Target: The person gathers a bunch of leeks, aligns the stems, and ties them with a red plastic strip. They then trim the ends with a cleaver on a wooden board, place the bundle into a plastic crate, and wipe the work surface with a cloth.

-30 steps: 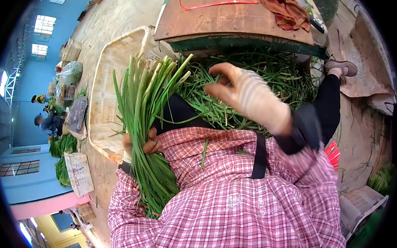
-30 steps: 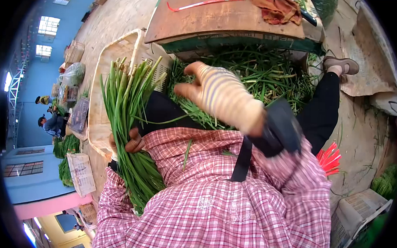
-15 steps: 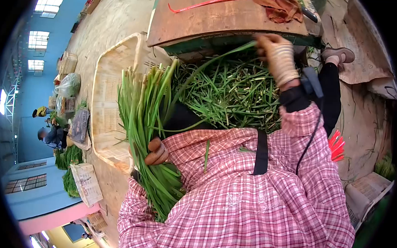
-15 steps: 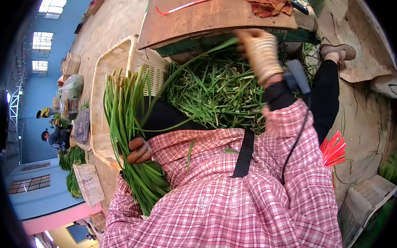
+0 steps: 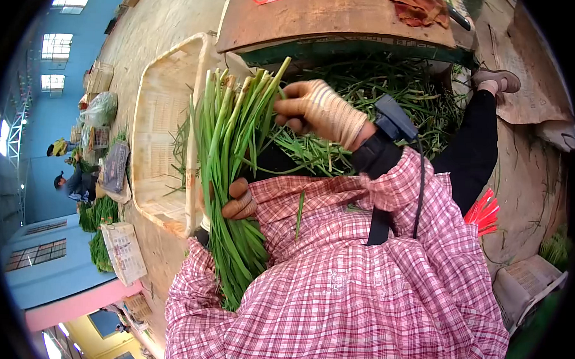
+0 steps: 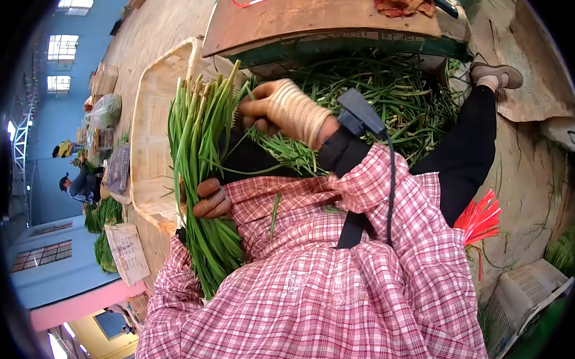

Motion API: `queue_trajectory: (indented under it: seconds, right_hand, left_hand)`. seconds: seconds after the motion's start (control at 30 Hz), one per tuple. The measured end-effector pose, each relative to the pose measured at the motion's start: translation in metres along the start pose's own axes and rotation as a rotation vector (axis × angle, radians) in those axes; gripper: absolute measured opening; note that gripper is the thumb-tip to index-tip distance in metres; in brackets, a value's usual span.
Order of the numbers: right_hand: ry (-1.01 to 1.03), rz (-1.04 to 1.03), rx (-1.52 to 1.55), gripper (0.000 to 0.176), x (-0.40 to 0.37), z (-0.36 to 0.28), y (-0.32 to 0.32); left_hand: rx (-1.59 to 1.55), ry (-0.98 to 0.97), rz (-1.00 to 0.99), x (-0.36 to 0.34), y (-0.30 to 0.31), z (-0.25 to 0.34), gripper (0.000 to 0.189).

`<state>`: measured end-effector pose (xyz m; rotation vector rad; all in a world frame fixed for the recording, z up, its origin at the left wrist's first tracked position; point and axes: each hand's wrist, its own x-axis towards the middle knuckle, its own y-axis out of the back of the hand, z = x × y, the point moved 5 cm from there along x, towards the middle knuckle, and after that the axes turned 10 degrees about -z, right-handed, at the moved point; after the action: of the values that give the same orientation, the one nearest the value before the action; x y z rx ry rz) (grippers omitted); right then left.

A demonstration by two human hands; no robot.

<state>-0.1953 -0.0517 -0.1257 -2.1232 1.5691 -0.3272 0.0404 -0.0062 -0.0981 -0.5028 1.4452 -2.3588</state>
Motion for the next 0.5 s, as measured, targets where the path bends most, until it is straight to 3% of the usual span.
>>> queue_trajectory:
  seconds: [0.17,0.23,0.27,0.3,0.4,0.43,0.5]
  right_hand:
    - [0.224,0.559,-0.540,0.026,-0.020,-0.029,0.108]
    - [0.054,0.715,-1.428,0.042,-0.037,-0.035,0.156]
    - [-0.143,0.567,-1.335,0.060,-0.046,-0.035,0.146]
    - [-0.271,0.561,-1.436,0.073,-0.052,-0.042,0.112]
    - [0.160,-0.005,-0.773,0.086,-0.044,-0.010,0.023]
    - [0.085,-0.159,-0.491,0.089,-0.048,-0.001,-0.004]
    - [0.058,-0.374,-0.254,0.092,-0.052,-0.008,-0.028]
  left_hand:
    - [0.028,-0.022,0.115,-0.014,0.014,0.003,0.053]
    - [0.062,0.001,0.171,-0.013,0.013,0.006,0.050]
    - [0.119,0.028,0.202,-0.006,0.006,0.009,0.048]
    - [0.177,0.056,0.233,0.000,0.000,0.011,0.047]
    - [0.219,0.107,0.470,-0.001,-0.002,0.009,0.048]
    - [0.234,0.122,0.550,0.000,-0.002,0.009,0.049]
    - [0.334,0.123,0.681,0.010,-0.014,0.008,0.045]
